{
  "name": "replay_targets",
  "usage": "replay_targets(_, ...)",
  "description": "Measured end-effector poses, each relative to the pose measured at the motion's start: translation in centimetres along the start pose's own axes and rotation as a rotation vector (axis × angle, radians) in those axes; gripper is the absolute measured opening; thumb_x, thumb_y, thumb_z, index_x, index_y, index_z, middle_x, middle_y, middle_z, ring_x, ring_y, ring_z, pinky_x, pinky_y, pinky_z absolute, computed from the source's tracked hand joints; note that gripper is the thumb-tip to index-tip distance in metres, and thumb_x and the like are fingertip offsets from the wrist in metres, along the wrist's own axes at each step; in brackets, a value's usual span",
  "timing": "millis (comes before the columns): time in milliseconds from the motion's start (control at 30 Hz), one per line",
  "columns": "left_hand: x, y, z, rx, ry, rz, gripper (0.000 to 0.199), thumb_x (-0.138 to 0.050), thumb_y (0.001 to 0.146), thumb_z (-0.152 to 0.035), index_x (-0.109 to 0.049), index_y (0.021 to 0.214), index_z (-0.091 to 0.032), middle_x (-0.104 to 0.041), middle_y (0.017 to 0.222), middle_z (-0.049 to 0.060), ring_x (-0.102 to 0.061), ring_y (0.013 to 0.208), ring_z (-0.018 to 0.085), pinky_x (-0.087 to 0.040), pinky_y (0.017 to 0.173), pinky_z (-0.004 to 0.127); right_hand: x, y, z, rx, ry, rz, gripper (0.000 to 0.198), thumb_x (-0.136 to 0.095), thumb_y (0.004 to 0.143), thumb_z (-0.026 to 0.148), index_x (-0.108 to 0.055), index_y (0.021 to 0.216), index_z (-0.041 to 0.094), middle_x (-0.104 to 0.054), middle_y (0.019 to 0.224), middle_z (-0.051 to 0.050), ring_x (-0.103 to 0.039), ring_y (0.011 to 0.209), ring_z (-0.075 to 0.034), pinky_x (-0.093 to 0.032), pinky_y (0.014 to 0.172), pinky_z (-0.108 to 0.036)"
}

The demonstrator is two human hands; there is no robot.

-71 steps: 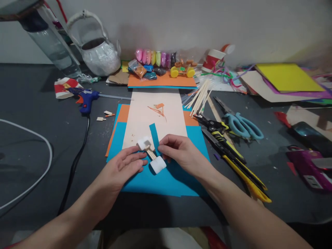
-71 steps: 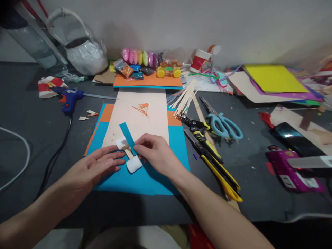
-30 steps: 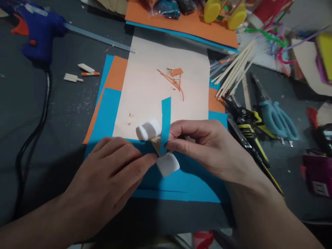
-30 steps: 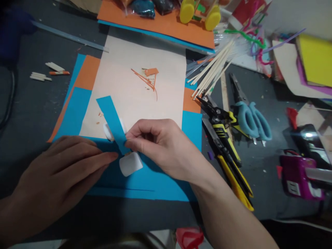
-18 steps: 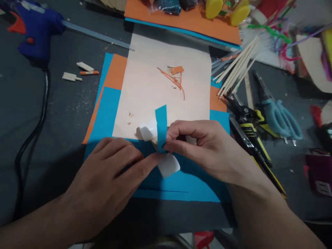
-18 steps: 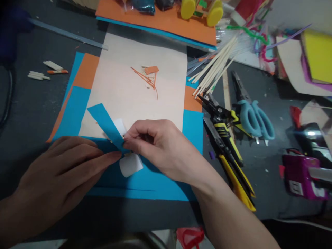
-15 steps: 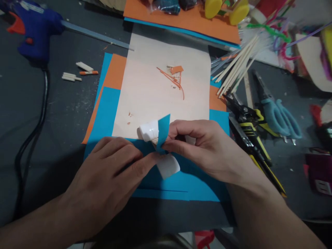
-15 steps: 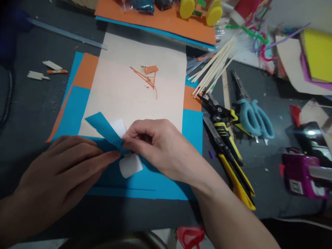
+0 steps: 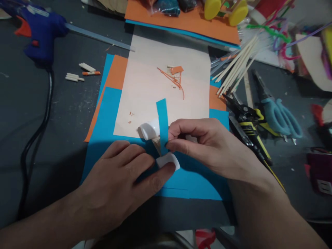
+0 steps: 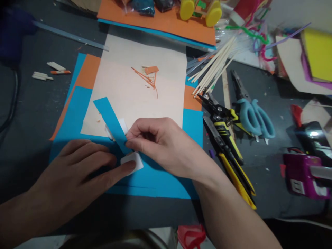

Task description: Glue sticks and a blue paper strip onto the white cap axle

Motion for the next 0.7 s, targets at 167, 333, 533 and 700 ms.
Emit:
replay_targets(167,0.06,-0.04,0.07,-0.01,-0.009,0.002,0.039,-0.04,0.098,-0.017,-0.054,0.133,-0.021,-0.061,0.089,0.004,-0.053,0.084,0.023,-0.036,0.074,0.04,-0.03,-0.03,-0.09,-0.006,0.008,0.009,0.015,-0.062,0.088,0.019,-0.06,0.074,0.016,-0.05,0.066,0.004,-0.04,0.059,-0.007,-0.034,0.051,-0.019)
replay_targets(333,-0.03,-0.13,0.12,-0.018,-0.016,0.008,0.038,-0.04,0.097,-0.018,-0.055,0.132,-0.02,-0.061,0.088,0.004,-0.053,0.082,0.022,-0.035,0.073,0.04,-0.34,-0.04,-0.41,-0.018,-0.039,0.033,0.021,-0.06,0.093,0.026,-0.059,0.074,0.017,-0.05,0.067,0.004,-0.042,0.062,-0.008,-0.035,0.053,-0.02)
replay_targets(533,0.09,-0.28,0.16,-0.006,-0.03,-0.002,0.038,-0.046,0.096,-0.015,-0.053,0.134,-0.017,-0.062,0.087,0.003,-0.053,0.08,0.022,-0.035,0.073,0.04,-0.31,0.03,-0.44,0.009,-0.087,0.017,0.021,-0.061,0.093,0.028,-0.061,0.075,0.016,-0.051,0.065,0.006,-0.042,0.061,-0.006,-0.035,0.053,-0.018)
replay_targets(700,0.44,-0.25,0.6,0.031,0.003,-0.005,0.033,-0.047,0.097,-0.014,-0.056,0.129,-0.012,-0.063,0.085,0.004,-0.052,0.079,0.022,-0.036,0.074,0.041,-0.33,-0.02,-0.33,0.006,-0.128,0.014,0.021,-0.062,0.093,0.028,-0.062,0.076,0.016,-0.053,0.065,0.006,-0.043,0.059,-0.006,-0.035,0.052,-0.018)
Point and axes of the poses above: each hand's wrist, its own y-axis towards the middle knuckle, its own x-axis out of the back of the hand, z = x × y, the point moved 7 cm from there along y, towards the middle knuckle
